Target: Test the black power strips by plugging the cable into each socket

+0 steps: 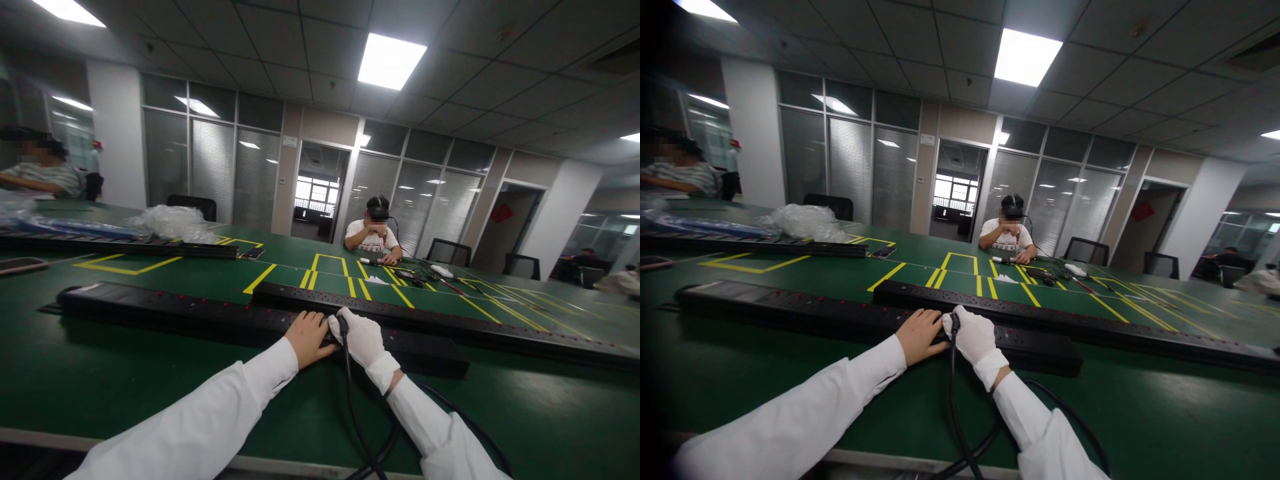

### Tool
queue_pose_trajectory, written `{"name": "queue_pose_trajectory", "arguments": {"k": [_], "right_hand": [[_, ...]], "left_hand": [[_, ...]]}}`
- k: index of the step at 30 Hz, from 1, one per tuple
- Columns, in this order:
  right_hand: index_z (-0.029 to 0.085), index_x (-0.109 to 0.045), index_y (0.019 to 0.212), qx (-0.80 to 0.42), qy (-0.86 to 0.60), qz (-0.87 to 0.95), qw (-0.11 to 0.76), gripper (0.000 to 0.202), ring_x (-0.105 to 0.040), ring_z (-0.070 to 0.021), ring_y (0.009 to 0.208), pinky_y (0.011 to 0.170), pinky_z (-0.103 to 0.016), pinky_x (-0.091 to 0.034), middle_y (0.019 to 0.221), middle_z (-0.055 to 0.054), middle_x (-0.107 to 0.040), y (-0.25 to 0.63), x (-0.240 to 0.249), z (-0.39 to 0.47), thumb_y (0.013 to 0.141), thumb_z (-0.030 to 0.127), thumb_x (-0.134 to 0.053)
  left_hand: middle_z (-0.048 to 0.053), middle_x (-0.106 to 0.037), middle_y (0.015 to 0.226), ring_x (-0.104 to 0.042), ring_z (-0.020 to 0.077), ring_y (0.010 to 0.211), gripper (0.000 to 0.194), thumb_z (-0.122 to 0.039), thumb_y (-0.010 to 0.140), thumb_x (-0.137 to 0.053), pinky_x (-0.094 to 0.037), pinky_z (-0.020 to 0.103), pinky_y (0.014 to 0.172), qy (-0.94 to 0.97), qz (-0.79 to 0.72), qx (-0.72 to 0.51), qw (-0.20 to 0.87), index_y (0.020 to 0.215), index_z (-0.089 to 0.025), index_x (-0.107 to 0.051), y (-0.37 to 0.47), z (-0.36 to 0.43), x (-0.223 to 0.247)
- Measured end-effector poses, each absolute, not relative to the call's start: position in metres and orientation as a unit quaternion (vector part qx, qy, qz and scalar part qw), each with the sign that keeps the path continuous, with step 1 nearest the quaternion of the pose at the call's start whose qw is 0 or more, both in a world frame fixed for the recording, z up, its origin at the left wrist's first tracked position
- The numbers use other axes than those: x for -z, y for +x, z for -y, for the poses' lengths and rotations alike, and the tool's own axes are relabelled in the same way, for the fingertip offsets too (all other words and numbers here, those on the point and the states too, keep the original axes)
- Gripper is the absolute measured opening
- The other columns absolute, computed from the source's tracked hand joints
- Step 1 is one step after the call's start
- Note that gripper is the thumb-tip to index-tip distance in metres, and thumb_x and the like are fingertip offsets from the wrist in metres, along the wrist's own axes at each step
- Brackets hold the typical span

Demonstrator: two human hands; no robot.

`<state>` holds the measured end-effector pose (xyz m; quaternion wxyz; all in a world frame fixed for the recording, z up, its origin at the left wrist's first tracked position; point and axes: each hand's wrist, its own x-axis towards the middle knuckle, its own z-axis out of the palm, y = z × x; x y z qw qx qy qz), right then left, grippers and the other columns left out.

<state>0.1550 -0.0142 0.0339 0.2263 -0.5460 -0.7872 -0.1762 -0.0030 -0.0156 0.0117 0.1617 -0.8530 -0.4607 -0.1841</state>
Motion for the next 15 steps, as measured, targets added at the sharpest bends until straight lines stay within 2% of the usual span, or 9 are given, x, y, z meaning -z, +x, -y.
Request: {"name": "queue_pose_trajectory", "arguments": {"k": [8, 15], "right_hand": [[0.026, -0.055, 0.090, 0.115, -0.558, 0.794, 0.212, 0.037, -0.058, -0.0107, 0.064, 0.053, -0.020, -0.027, 0.070, 0.002, -0.064, 0.1575, -0.0384, 0.0045, 0.086, 0.052, -0.029], [0.023, -0.056, 0.092, 0.183, -0.551, 0.783, 0.222, 0.041, -0.058, -0.0111, 0.060, 0.052, -0.021, -0.026, 0.067, 0.000, -0.065, 0.1539, -0.0348, 0.0129, 0.085, 0.054, -0.030]], "left_hand": [[0.010, -0.055, 0.100, -0.047, 0.0267, 0.099, 0.051, -0.056, 0.079, -0.038, -0.033, 0.040, 0.085, -0.852, 0.460, 0.187, 0.164, 0.110, -0.018, -0.048, -0.0037, 0.0161, -0.0122], [0.010, -0.055, 0.100, -0.047, 0.0262, 0.099, 0.049, -0.054, 0.079, -0.041, -0.034, 0.040, 0.085, -0.852, 0.459, 0.186, 0.171, 0.109, -0.017, -0.048, -0.0030, 0.0161, -0.0111]]}}
